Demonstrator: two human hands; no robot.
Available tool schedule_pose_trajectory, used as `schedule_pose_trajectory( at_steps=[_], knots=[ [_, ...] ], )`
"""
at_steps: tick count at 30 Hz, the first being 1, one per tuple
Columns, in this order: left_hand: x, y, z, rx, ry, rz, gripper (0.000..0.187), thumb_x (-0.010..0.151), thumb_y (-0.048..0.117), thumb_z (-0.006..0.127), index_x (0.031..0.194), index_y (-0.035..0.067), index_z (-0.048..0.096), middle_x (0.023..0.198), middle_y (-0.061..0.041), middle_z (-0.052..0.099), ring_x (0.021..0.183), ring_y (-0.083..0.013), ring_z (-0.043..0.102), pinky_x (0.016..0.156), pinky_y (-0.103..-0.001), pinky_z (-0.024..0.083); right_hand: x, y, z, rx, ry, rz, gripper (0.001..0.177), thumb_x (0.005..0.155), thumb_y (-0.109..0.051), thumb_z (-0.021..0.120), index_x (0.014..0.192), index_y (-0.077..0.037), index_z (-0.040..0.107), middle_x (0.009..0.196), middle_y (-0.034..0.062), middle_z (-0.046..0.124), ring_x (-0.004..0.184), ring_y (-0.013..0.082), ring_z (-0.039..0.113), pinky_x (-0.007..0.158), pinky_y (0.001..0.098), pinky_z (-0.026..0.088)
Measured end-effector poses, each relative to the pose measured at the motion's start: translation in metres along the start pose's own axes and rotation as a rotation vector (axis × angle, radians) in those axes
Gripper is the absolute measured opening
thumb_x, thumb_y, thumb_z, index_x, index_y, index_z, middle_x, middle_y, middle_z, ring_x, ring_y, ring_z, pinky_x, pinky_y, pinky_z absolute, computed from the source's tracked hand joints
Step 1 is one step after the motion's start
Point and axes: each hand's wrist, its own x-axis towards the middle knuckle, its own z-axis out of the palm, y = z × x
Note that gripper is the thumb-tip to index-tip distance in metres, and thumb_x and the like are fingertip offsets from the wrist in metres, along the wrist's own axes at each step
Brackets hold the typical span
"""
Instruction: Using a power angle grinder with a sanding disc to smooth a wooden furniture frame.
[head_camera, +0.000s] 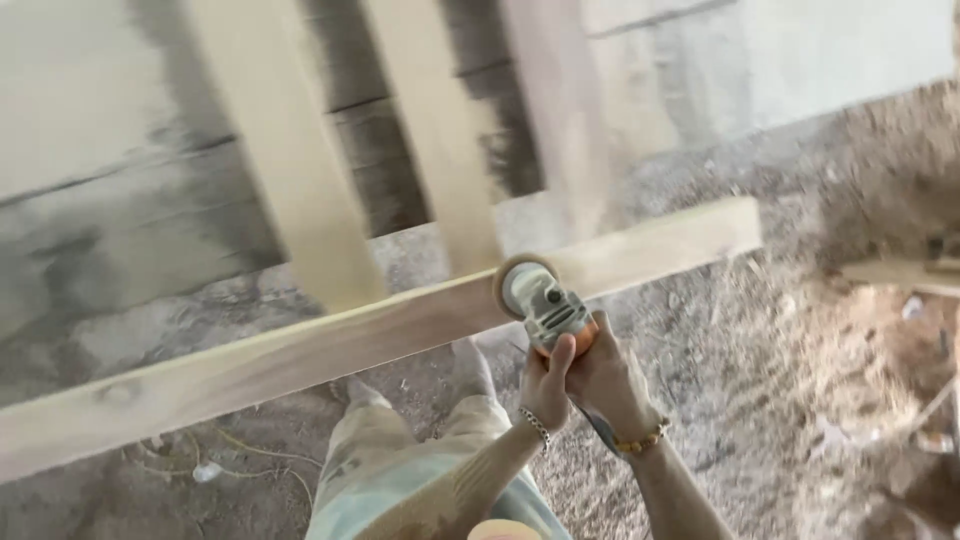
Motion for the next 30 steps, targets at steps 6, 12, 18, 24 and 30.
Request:
schedule_pose_trajectory(
  at_steps=[6,12,18,24,30],
  knots=[
    [-0.038,0.019,-0.137,-0.16,0.09,0.09,0.095,0.082,0.078,0.058,0.134,-0.001,0.058,0.129,-0.013,0.069,0.121,-0.0227,0.065,0.102,-0.034,0.051,-0.002,-0.114,0.109,-0.039,-0.075,0.007,0.057,0.079,-0.024,0.083,0.12,-0.002,0.049,0.099,0.0119,0.071,0.084,0.0251,0.074,0.067,0.0381,0.062],
    [-0.083,0.04,-0.288,-0.309,0.167,0.212,0.095,0.082,0.076,0.062,0.136,-0.001,0.054,0.13,-0.014,0.066,0.121,-0.0233,0.063,0.102,-0.035,0.05,-0.018,-0.208,0.236,-0.315,-0.244,0.194,0.056,0.083,-0.028,0.083,0.119,-0.003,0.049,0.093,0.0129,0.073,0.076,0.0263,0.074,0.062,0.0398,0.061],
    [-0.112,0.037,-0.413,-0.321,0.251,0.116,0.097,0.081,0.076,0.059,0.14,-0.001,0.054,0.13,-0.016,0.067,0.12,-0.0249,0.066,0.1,-0.036,0.054,-0.027,-0.273,0.347,-0.017,-0.371,-0.042,0.05,0.08,-0.022,0.081,0.116,-0.003,0.051,0.091,0.016,0.073,0.069,0.0258,0.073,0.053,0.0393,0.063],
    [-0.137,0.053,-0.528,-0.582,0.268,0.218,0.096,0.081,0.074,0.061,0.143,0.003,0.046,0.132,-0.011,0.063,0.122,-0.0214,0.064,0.101,-0.033,0.056,-0.023,-0.371,0.443,-0.27,-0.462,-0.047,0.05,0.082,-0.034,0.079,0.111,-0.006,0.049,0.082,0.0148,0.076,0.064,0.0272,0.077,0.053,0.0408,0.064],
    [-0.156,0.067,-0.636,-0.796,0.356,0.269,0.081,0.091,0.062,0.064,0.139,-0.003,0.055,0.123,-0.011,0.065,0.104,-0.0171,0.062,0.085,-0.031,0.053,-0.027,-0.466,0.539,-0.444,-0.47,-0.108,0.056,0.081,-0.046,0.077,0.107,-0.004,0.05,0.075,0.0245,0.073,0.072,0.0442,0.073,0.061,0.0552,0.058]
  ],
)
